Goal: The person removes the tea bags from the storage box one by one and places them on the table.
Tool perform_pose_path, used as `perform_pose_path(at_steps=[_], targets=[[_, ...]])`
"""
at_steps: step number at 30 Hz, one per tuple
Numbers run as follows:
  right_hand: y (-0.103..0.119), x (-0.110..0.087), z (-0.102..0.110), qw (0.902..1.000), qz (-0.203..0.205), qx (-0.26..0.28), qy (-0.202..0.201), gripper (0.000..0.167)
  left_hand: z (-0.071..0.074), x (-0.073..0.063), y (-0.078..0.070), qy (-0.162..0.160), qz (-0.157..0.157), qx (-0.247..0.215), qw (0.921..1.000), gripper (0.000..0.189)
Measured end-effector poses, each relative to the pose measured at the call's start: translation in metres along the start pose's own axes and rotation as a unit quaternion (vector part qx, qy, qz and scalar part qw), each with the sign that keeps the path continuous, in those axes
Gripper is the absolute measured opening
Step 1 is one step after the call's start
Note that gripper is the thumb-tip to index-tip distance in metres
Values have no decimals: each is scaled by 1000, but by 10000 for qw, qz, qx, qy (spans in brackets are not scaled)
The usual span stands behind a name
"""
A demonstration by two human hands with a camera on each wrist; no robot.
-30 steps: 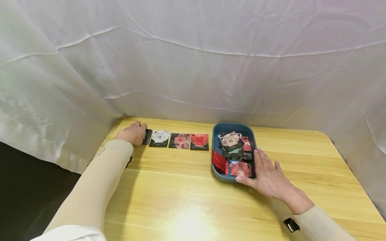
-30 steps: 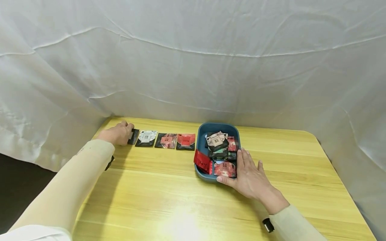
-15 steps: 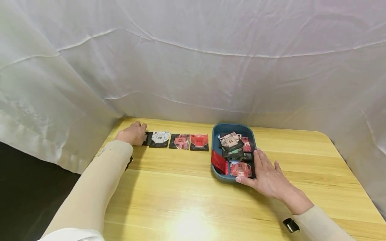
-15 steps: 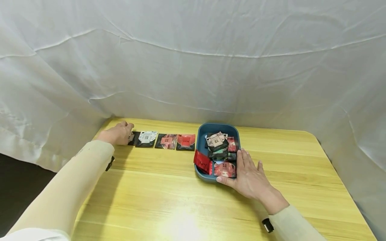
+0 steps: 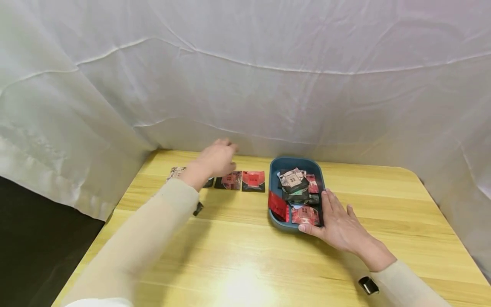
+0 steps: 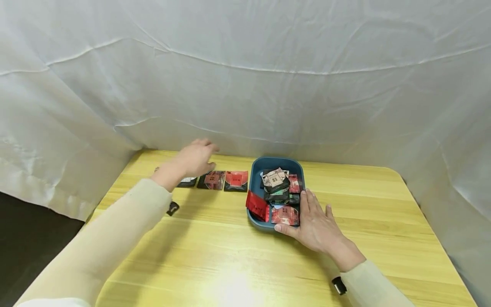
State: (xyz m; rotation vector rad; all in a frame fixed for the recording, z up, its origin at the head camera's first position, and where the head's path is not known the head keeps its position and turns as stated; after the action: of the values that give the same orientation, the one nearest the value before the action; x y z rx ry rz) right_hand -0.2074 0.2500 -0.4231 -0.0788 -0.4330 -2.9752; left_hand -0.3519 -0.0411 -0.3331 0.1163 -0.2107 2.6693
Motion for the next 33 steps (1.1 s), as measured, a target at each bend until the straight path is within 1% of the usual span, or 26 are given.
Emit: perform_pose_path(at_steps=[2, 4, 7, 10, 12, 14, 17, 19, 24, 28, 31, 33], targets=[[-1, 0, 0, 10000, -6, -7, -10, 134, 3, 7, -33, -76, -326, 58, 9994, 61], [-2, 1, 0, 10000, -2, -46, -18, 134, 4, 14, -63, -134, -607, 135, 9980, 58], [-3, 1, 1, 9999, 17, -116, -6, 134, 1, 25, -99, -153, -899, 230, 9956, 55], [-3, 3, 2, 9997, 83, -227, -2, 133, -9, 34, -125, -56, -1111, 342, 9932, 53], [-3, 3, 3, 9996, 120, -266, -4, 131, -18, 40, -138, 91, -1206, 431, 9917, 53], [-2, 3, 3, 9994, 154, -308, -27, 130, -30, 45, -148, 283, -1270, 464, 9904, 48], [0, 3, 2, 9994, 164, -308, -37, 129, -45, 51, -159, 515, -1256, 468, 9896, 41], [1, 2, 1, 9994, 165, -291, -31, 129, -55, 53, -161, 603, -1116, 445, 9909, 40], [5, 2, -2, 9995, 149, -273, -26, 129, -74, 55, -159, 688, -674, 348, 9947, 60], [6, 2, -2, 9994, 127, -307, -77, 130, -84, 53, -158, 724, -569, 327, 9952, 67], [6, 1, -3, 9994, 109, -300, -97, 129, -90, 52, -158, 800, -519, 320, 9949, 73], [6, 1, -3, 9995, 92, -280, -103, 128, -95, 51, -158, 877, -489, 284, 9945, 80]])
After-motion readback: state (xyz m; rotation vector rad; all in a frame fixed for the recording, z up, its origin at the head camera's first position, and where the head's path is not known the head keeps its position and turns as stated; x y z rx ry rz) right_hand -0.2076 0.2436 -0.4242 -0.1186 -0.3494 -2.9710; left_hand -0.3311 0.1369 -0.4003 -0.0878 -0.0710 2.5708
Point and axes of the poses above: each hand's wrist, its own x-axis towards the middle knuckle, its own z-axis out of the back of the hand, y = z × x, the point moved 9 cm from there along x, towards the middle knuckle, and after that the axes turned 11 degrees about -y, right-handed, at the moved point
